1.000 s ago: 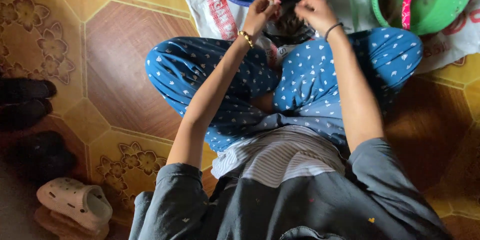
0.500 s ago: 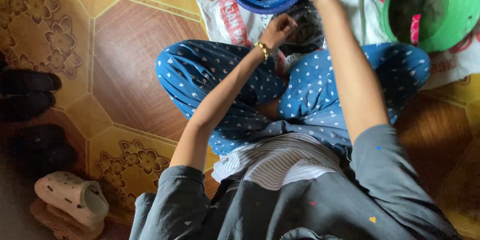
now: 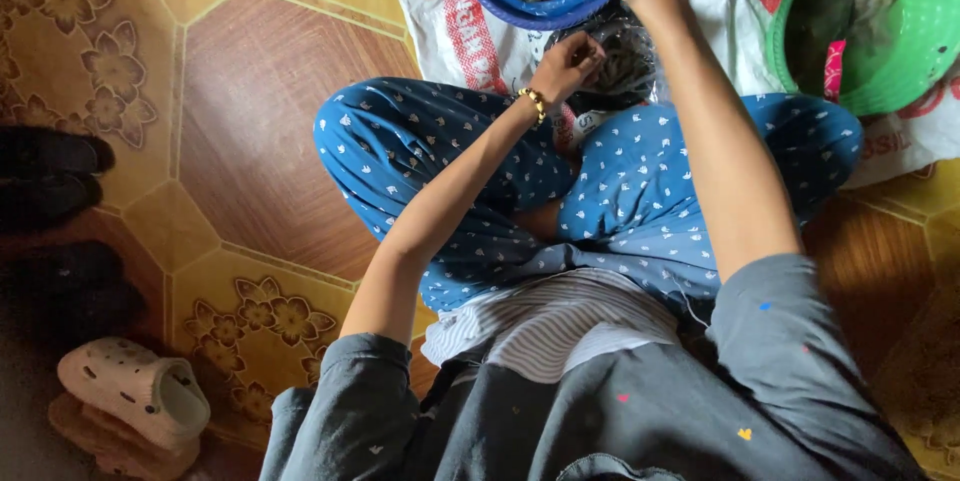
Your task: Sorting small dried fish by hand and then washing them in a bowl of water.
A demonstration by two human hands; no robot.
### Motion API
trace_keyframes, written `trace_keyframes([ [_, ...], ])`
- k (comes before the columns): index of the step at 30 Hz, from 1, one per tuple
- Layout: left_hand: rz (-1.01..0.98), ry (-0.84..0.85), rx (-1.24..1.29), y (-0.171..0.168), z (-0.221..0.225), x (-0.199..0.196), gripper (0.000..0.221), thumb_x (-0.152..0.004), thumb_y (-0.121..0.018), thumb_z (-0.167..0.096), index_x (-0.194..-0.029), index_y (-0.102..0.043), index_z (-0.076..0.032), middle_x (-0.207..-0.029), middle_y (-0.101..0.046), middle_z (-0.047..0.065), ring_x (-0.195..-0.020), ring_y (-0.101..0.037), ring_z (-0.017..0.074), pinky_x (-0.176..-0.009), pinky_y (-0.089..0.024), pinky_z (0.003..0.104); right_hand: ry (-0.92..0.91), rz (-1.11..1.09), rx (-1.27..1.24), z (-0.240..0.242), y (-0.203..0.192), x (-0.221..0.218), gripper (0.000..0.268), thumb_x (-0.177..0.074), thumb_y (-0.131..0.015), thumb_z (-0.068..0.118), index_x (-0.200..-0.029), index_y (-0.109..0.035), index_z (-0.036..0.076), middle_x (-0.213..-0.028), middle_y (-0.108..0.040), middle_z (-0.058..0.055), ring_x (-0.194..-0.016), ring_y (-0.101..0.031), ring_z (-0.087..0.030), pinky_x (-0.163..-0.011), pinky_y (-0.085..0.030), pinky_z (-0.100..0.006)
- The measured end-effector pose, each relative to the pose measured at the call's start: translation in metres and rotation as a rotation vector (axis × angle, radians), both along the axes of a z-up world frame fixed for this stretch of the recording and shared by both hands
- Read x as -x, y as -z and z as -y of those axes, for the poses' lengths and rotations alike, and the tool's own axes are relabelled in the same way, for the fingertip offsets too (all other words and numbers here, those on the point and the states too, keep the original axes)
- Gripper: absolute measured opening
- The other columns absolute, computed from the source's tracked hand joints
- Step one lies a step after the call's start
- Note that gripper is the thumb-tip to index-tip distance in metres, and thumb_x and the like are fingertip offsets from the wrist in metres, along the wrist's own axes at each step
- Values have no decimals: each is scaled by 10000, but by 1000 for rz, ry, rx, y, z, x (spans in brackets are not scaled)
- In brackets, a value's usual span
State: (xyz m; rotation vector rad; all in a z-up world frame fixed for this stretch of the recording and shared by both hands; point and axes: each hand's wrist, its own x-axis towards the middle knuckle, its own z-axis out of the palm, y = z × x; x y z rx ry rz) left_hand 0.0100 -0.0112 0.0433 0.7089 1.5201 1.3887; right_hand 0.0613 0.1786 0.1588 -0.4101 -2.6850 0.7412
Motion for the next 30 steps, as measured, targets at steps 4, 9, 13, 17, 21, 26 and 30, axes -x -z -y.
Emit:
trace_keyframes([
  [4,-56,-24,-42,20,-2,1,100,-922,-642,-19,-972,-668,-101,-781,-694,1,-651,-661,90,-604,-560,231,-124,119,157,27,-2,-18,190,-1010,-667,-51,-895,-749,76,-819,-744,-39,-672,-693,-131,-643,-562,-283],
  [9,-92,-20,-126,17,1,4,146,-925,-593,-6,-999,-667,-108,-794,-684,15,-685,-670,108,-642,-586,245,-123,330,100,22,101,-79,161,-895,-612,-56,-952,-754,-7,-794,-715,-168,-654,-654,-306,-683,-551,-404],
  [13,-195,-42,-87,9,6,8,166,-912,-602,-23,-1009,-682,-132,-850,-728,1,-713,-708,98,-653,-590,234,83,353,-253,24,143,-94,157,-912,-648,137,-809,-742,65,-858,-731,-74,-653,-650,-363,-654,-499,-466],
  [17,-112,-19,-77,6,6,8,127,-958,-598,-37,-1024,-665,-123,-863,-713,7,-718,-706,105,-641,-615,236,1,397,-451,37,127,-93,136,-874,-634,30,-850,-759,78,-933,-742,-36,-688,-696,-272,-657,-545,-424],
  [21,-133,-11,-50,2,7,7,115,-961,-601,-57,-1023,-670,-125,-855,-715,3,-717,-710,101,-643,-619,231,63,368,-395,40,140,-93,51,-831,-665,1,-843,-698,38,-901,-735,-120,-746,-700,-359,-661,-487,-486],
  [26,-154,-6,-23,4,5,8,103,-970,-606,-89,-1028,-675,-140,-855,-718,-6,-715,-716,99,-629,-619,229,42,491,-235,44,124,-90,90,-808,-656,-108,-861,-710,-58,-999,-751,-232,-733,-736,-358,-689,-614,-440],
  [30,-251,-9,-77,-9,8,6,142,-935,-636,-43,-1032,-667,-142,-825,-704,-21,-693,-684,80,-623,-574,222,-34,123,-13,39,108,-93,192,-788,-737,-107,-978,-750,-77,-982,-731,-193,-790,-681,-331,-762,-567,-393],
])
